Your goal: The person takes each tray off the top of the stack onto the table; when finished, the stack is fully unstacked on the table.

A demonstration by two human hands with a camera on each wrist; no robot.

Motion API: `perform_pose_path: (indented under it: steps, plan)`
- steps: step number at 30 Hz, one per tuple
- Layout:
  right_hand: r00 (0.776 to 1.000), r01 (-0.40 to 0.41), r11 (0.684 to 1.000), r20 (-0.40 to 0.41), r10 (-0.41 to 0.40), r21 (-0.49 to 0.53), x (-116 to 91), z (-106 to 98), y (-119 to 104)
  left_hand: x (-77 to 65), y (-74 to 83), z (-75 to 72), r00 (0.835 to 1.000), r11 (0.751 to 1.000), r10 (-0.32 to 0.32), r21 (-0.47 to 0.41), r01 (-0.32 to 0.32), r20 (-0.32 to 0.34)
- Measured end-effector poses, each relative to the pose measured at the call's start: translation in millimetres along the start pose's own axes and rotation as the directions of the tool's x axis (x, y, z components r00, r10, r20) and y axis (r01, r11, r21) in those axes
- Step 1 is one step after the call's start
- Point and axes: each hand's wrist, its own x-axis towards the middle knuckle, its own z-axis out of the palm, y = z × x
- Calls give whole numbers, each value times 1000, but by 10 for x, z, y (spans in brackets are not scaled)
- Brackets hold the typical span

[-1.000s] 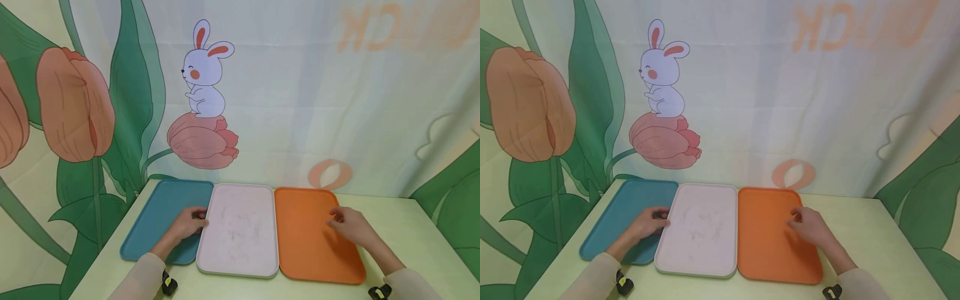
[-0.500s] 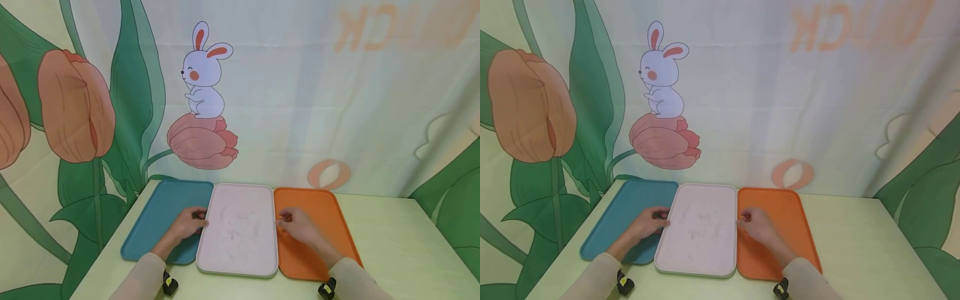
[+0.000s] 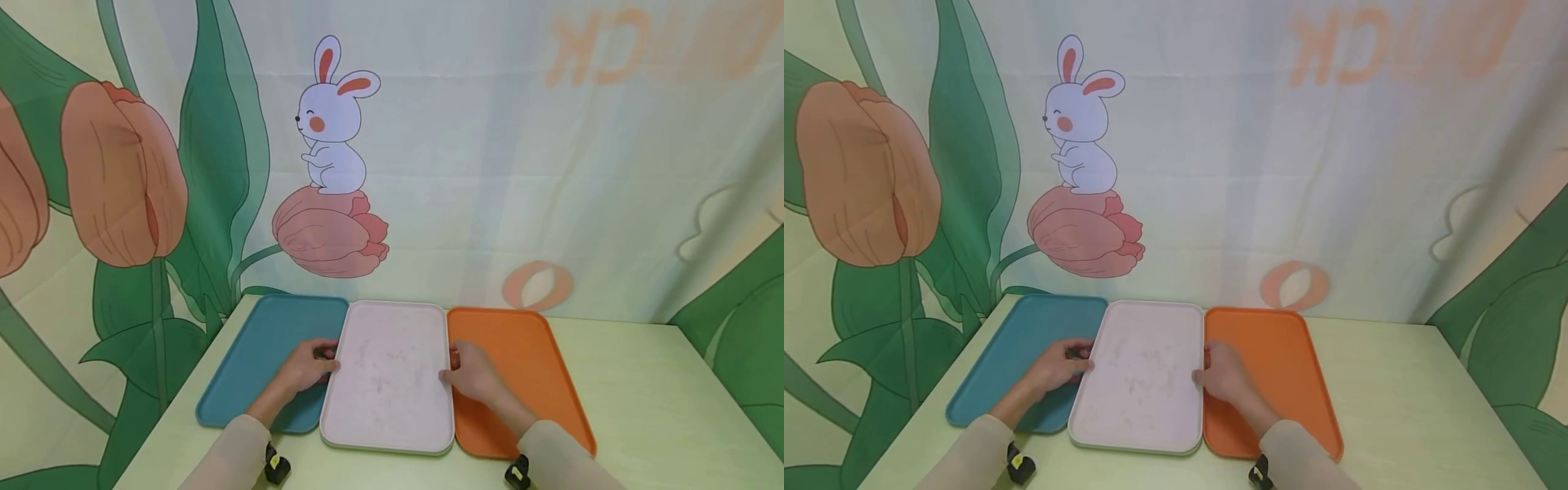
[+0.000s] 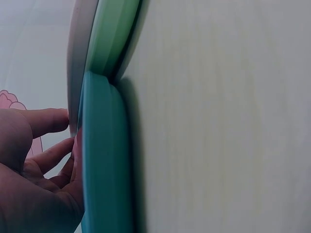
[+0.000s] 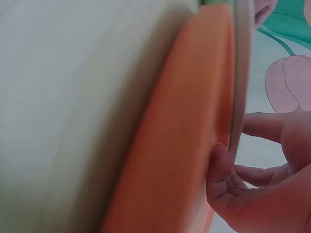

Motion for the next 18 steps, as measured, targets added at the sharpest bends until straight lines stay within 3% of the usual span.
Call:
perform_pose_path:
  steps: [13,18]
  plan:
    - [998,58,998,-15,-58,37,-36,43,-30,5,-32,-28,1000,1000,3,11,-3,16]
    - [999,-39,983,-4,40,180,-60,-25,-101,1,-35,-35,1000,1000,1,-2,0,26]
